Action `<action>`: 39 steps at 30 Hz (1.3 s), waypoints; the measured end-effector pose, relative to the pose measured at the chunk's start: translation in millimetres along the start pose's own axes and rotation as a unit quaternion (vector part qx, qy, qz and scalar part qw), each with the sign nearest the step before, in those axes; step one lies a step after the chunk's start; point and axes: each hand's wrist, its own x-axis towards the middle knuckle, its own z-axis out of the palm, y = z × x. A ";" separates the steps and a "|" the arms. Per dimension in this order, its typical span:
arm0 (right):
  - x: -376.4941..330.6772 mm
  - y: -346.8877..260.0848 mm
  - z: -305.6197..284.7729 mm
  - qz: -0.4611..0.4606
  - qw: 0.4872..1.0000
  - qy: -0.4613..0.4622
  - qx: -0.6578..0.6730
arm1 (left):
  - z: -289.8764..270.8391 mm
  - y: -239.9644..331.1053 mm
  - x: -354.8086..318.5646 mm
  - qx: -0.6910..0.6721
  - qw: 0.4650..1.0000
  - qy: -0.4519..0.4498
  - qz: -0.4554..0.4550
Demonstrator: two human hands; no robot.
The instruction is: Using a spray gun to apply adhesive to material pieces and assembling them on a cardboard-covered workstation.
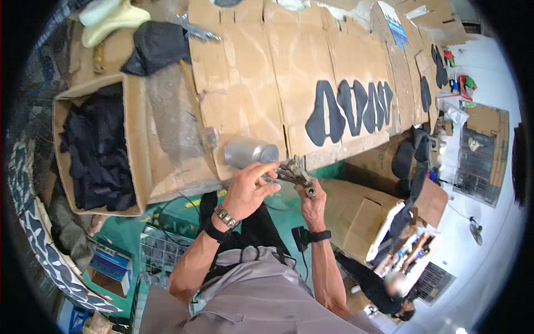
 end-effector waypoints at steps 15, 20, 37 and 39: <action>-40.5 51.5 16.0 0.043 0.996 -0.013 0.082 | 44.7 -21.9 10.0 -0.090 0.985 -0.127 -0.081; -43.5 48.6 18.2 0.065 0.995 -0.014 0.080 | 46.6 -24.7 10.9 -0.081 0.987 -0.121 -0.062; -35.7 17.5 10.5 -0.028 0.999 -0.016 0.013 | 15.1 22.7 30.8 -0.034 0.954 -0.195 -0.223; -38.5 -4.8 9.9 -0.063 0.998 -0.030 -0.004 | 13.0 14.0 4.2 -0.004 0.985 -0.066 -0.160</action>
